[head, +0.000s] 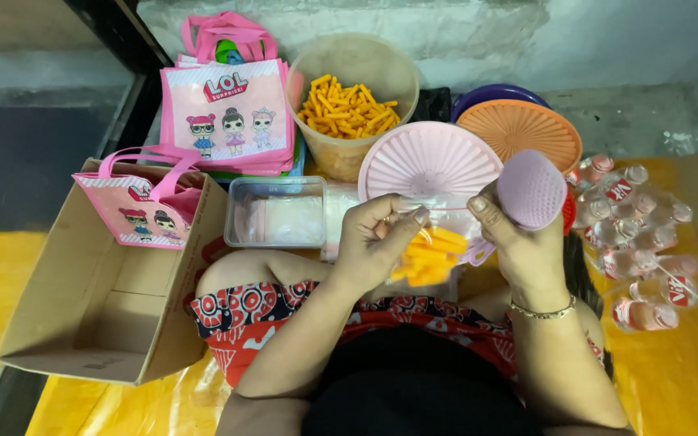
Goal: The person fills small plastic bags with snacks from large containers and seals them by hand.
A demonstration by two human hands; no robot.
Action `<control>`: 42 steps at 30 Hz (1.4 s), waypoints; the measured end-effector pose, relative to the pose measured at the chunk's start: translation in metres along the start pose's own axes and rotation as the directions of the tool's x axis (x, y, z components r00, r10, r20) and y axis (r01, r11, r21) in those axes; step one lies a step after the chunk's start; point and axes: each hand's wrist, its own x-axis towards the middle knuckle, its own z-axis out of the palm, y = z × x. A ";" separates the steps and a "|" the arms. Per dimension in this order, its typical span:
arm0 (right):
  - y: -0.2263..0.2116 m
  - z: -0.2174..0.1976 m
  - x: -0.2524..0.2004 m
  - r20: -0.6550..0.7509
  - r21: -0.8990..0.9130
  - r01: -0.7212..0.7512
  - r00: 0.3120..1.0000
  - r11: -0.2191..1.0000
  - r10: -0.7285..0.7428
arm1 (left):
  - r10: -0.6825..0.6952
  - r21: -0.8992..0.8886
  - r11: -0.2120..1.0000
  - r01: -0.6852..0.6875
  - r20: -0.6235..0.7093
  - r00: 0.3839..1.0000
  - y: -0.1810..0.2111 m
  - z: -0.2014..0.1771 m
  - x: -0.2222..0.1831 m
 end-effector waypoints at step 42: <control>-0.025 0.001 0.013 0.297 -0.184 -0.243 0.910 0.953 0.289 | -0.289 -0.207 0.932 0.298 0.073 0.954 0.028 0.010 0.013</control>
